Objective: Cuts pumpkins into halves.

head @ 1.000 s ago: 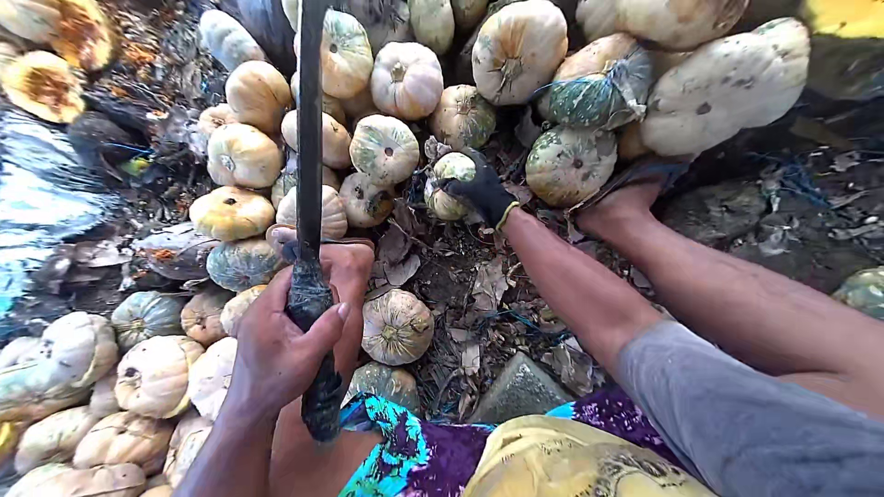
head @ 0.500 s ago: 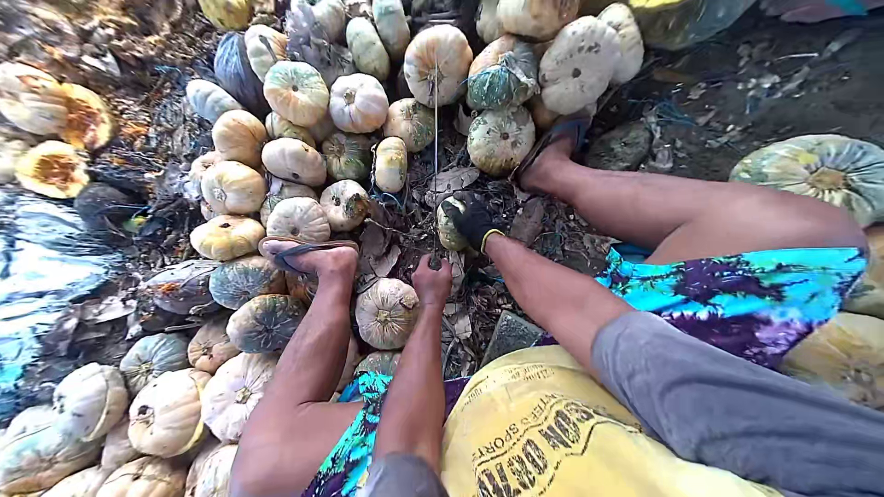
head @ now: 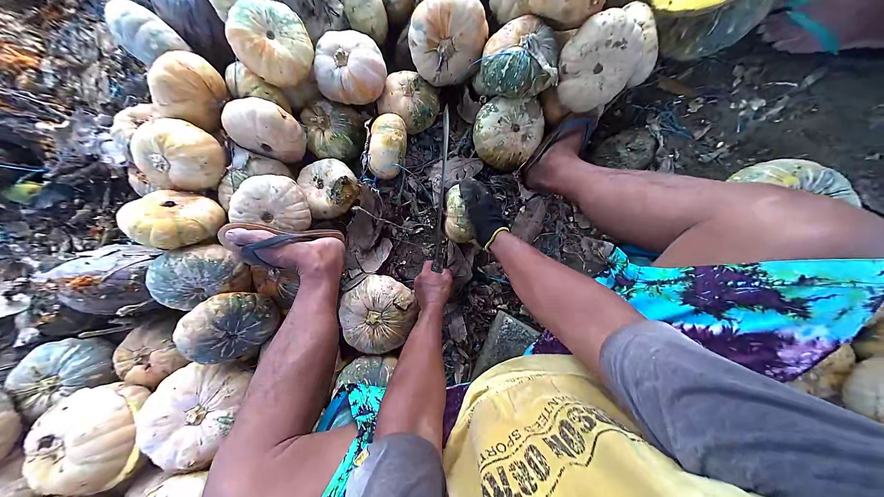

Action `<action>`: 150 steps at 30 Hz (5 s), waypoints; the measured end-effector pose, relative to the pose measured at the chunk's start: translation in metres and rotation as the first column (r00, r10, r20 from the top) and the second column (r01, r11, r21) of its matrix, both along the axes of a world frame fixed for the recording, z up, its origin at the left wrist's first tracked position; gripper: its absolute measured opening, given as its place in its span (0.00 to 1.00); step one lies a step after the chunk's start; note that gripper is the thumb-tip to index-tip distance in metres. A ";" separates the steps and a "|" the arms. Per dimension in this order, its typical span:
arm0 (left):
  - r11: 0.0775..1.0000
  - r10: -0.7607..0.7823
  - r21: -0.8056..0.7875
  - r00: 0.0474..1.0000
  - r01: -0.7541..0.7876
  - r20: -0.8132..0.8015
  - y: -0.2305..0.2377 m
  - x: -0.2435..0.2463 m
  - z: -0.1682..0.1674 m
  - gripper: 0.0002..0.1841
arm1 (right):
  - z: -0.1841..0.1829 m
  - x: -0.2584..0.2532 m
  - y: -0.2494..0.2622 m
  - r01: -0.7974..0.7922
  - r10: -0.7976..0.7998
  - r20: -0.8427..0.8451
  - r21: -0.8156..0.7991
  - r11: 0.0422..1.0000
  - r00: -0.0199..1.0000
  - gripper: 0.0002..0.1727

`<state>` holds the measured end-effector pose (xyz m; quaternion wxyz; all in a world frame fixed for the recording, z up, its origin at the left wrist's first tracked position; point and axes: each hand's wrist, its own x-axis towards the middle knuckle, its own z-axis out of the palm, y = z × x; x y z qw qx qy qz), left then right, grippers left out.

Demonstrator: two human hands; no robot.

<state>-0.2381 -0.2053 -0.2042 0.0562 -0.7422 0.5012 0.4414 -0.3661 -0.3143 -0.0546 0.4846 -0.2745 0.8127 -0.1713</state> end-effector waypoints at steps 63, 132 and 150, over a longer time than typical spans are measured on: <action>0.784 0.135 -0.142 0.389 -0.604 -0.911 0.030 0.130 0.153 0.21 | 0.019 0.009 0.046 -0.324 0.505 0.770 -0.399 0.858 0.389 0.40; 0.993 -0.029 -0.119 0.997 0.021 -0.065 0.031 -0.044 0.056 0.13 | -0.106 -0.038 0.041 0.008 0.018 0.104 -0.244 0.970 0.994 0.35; 0.993 -0.079 -0.087 0.997 0.078 -0.004 0.032 -0.042 0.061 0.15 | -0.081 -0.043 -0.094 -0.310 0.028 -0.430 -0.603 0.735 0.902 0.40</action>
